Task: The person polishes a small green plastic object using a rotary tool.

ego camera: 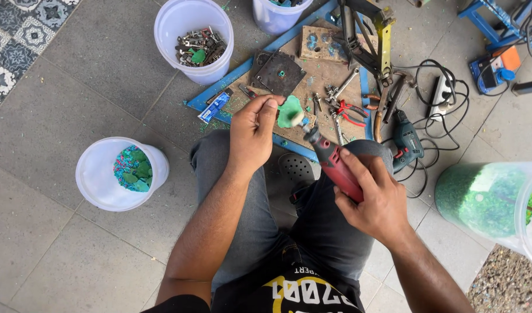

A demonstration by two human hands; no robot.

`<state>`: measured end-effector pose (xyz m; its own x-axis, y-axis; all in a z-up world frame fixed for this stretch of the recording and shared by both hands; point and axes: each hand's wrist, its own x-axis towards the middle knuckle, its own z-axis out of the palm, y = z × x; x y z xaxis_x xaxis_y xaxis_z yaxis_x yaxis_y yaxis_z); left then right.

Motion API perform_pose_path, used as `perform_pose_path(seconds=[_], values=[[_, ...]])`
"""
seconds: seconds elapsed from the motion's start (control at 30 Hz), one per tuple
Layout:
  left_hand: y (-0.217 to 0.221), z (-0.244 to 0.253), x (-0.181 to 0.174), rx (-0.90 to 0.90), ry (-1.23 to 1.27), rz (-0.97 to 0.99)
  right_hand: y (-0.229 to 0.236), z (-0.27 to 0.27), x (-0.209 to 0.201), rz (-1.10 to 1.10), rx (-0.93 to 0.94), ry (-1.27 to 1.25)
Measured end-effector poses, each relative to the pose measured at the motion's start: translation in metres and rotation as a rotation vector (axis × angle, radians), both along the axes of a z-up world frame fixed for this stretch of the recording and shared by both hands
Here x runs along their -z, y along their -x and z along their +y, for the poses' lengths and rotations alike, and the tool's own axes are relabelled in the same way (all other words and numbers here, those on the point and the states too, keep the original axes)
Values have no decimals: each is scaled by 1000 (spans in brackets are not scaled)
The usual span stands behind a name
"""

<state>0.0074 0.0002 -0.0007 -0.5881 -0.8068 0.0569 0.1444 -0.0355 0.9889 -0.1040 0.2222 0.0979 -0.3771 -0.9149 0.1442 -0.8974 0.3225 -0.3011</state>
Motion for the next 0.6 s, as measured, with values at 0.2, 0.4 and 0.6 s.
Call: perform_pose_path(seconds=[0.2,0.4,0.6], values=[[-2,-1,-9,20,91,-83,12,10,3,69,7,-108],[-3,-2,-16,84,106,-81,17,13,2,133,-7,-93],[-1,1,-13,42,162,-72,19,18,1,138,-11,5]])
